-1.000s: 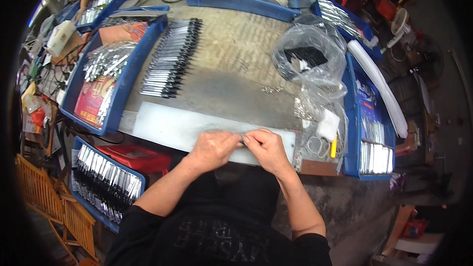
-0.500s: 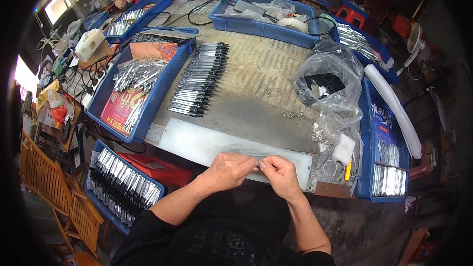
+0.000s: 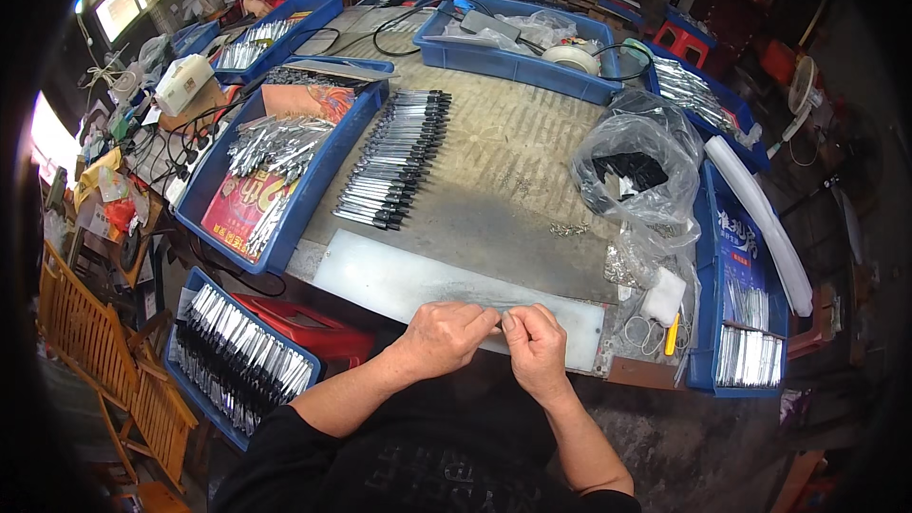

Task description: The person assembles metal components by hand, attaching small parts to each piece and organizing the assembled items in rows on the work surface.

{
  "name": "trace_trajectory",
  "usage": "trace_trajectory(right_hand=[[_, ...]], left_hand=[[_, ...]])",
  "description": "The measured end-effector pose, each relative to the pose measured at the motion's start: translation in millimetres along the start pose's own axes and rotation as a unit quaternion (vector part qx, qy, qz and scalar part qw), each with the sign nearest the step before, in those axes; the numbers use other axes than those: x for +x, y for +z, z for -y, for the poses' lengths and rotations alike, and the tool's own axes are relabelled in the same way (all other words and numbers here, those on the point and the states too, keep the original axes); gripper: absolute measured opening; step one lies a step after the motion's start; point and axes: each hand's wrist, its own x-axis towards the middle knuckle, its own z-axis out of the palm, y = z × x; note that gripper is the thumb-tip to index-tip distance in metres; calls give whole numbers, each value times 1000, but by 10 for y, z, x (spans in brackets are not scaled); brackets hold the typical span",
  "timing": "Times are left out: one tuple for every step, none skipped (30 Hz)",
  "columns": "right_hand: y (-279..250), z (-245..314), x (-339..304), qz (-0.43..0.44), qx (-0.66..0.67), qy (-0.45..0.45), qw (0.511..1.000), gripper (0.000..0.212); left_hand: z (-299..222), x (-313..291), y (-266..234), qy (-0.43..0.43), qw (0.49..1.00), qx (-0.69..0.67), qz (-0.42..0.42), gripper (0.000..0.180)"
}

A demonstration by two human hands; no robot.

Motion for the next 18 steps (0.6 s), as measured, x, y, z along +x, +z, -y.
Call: trace_trajectory(right_hand=[[-34, -53, 7, 1, 1, -1, 1000, 13], [-103, -123, 20, 71, 92, 61, 991, 14], [-152, -165, 32, 140, 181, 121, 966, 14], [-176, -164, 44, 141, 182, 120, 966, 14], [-200, -148, 57, 175, 188, 143, 956, 15], [-210, -137, 68, 209, 193, 166, 944, 16], [-176, -162, 33, 189, 177, 150, 954, 15], [-142, -143, 12, 188, 176, 149, 955, 15], [-96, -117, -4, 129, 76, 60, 987, 14], [-27, -92, -15, 69, -20, -30, 997, 14], [10, -23, -24, 46, -31, -27, 998, 13], [21, -17, -17, 47, -27, -28, 998, 13], [31, -6, -14, 43, -16, -25, 999, 13], [44, 2, -12, 40, -4, -22, 999, 13], [58, -12, -21, 38, -1, -22, 999, 13], [75, -50, -38, 24, 21, -6, 999, 15], [70, -115, -49, 7, 41, 11, 999, 18], [52, -183, -57, 5, 41, 12, 999, 18]], left_hand=[[1, -7, -8, 0, 1000, 1, 0, 14], [-1, -13, -21, -3, 1000, -14, 4, 14], [2, -20, -32, -5, 1000, -30, 9, 14], [15, -37, -37, -6, 1000, -28, 8, 14], [40, -61, -36, 3, 999, -33, 25, 14], [60, -77, -39, 12, 998, -39, 42, 14], [72, -78, -41, 13, 998, -39, 41, 14], [84, -75, -43, 17, 998, -40, 39, 14], [91, -67, -41, 22, 998, -42, 38, 14], [88, -78, -59, 20, 998, -38, 39, 14], [81, -88, -77, 15, 999, -26, 44, 14], [80, -95, -94, 10, 999, -14, 49, 15], [100, -96, -110, 11, 999, -13, 50, 15], [137, -95, -131, 14, 999, -22, 36, 15], [184, -93, -158, 16, 999, -31, 22, 16], [259, -101, -211, 16, 999, -28, 23, 16], [381, -91, -252, 3, 1000, 1, 19, 18], [514, -78, -294, -10, 999, 30, 16, 21]])
